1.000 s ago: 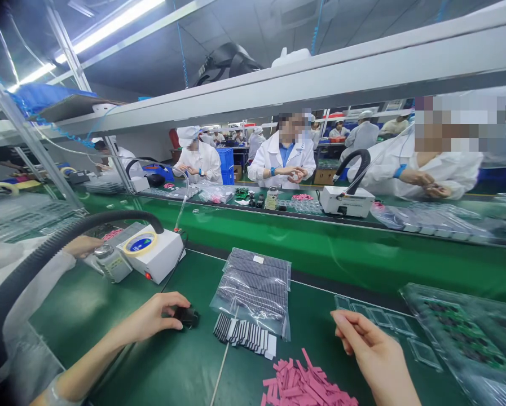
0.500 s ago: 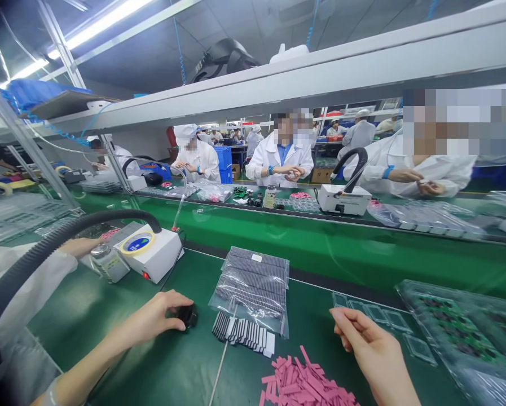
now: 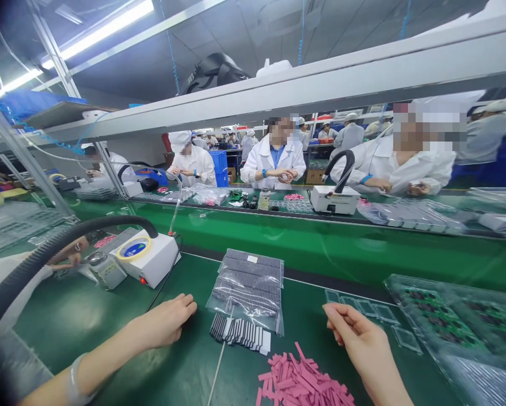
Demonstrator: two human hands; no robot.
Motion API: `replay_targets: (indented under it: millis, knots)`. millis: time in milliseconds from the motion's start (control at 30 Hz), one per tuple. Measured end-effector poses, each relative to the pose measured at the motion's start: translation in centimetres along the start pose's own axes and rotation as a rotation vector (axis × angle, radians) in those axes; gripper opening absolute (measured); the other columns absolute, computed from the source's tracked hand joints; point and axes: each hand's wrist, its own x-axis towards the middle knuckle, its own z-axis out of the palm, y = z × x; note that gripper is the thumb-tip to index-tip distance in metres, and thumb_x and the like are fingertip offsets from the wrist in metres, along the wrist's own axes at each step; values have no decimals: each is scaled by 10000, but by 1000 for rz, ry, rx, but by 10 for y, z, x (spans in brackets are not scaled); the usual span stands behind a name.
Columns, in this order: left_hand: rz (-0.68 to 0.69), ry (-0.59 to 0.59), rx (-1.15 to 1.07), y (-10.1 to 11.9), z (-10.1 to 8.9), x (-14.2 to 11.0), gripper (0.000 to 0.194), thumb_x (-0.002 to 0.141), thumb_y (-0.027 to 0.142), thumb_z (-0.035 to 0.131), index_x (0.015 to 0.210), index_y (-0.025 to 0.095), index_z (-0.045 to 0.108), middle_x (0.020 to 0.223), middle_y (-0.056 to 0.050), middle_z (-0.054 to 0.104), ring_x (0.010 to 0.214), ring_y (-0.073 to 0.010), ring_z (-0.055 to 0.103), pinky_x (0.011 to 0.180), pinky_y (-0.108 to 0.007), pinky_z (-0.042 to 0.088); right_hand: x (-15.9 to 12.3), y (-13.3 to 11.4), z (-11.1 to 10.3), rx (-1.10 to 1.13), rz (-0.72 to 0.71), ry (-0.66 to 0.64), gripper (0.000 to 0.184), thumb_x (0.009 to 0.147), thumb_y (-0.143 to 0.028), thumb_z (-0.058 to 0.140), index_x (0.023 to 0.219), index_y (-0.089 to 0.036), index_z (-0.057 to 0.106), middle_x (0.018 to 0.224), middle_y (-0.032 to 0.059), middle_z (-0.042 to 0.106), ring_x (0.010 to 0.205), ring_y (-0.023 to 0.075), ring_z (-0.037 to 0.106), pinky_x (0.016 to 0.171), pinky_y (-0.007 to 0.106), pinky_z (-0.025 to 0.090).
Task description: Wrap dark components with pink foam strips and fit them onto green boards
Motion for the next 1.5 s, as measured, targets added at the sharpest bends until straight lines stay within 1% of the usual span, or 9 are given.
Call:
replay_targets:
  millis: [267,433,567,733,867,1133,1233,1333,1500]
  knots:
    - [48,-20,87,-2,4,1,345,651,17,487,966,97,604,1006,-153,609,949,-319,601,777,-424,529,-5,-5,1,9,-20,-25,608,550,-594,707,909,-111,621,704,19,536,550,49,430,526,174,377]
    - [85,-25,66,-3,6,-6,274,645,92,507,902,141,589,957,-115,614,862,-277,622,700,-375,533,-5,-6,-1,24,-16,-33,616,540,-593,709,916,-112,619,700,12,532,543,45,429,526,171,371]
    - [84,-27,36,3,8,-11,286,626,97,496,891,144,592,940,-114,618,849,-284,632,699,-387,544,-6,-6,-1,35,-14,-28,615,541,-590,708,912,-107,620,690,14,532,538,45,425,526,172,367]
    - [81,-29,-25,17,11,-14,319,607,122,508,910,142,603,959,-120,626,847,-303,646,710,-415,564,-14,-12,3,56,-49,-9,558,585,-564,692,892,-104,618,679,15,526,541,39,410,517,163,341]
    - [89,-23,-74,33,11,-16,310,612,139,511,908,147,602,960,-114,628,814,-288,652,695,-403,573,-23,-18,6,77,-92,12,505,638,-543,672,881,-105,611,669,5,508,543,27,392,526,151,329]
    - [122,1,-135,71,5,-12,281,666,140,491,926,142,597,1013,-120,621,917,-289,640,805,-422,578,-23,-18,5,70,-90,2,493,643,-546,666,869,-111,609,670,7,507,547,33,392,533,161,334]
    - [135,-3,-136,81,7,-7,298,669,138,496,946,128,604,1009,-128,618,902,-291,637,798,-433,581,-22,-18,5,76,-85,-6,496,643,-542,665,875,-107,614,667,10,508,541,34,391,532,165,334]
    - [140,-5,-124,91,9,-3,323,669,113,491,969,98,611,1028,-157,610,947,-313,624,821,-461,573,-21,-18,4,76,-83,-12,508,641,-544,664,884,-101,619,666,13,512,539,33,391,531,165,332]
    - [129,-13,-132,102,5,-3,357,705,60,455,1026,100,607,1092,-153,598,1020,-316,606,850,-471,563,-22,-20,2,77,-83,-34,507,626,-544,678,858,-98,615,664,14,515,540,40,406,522,169,334]
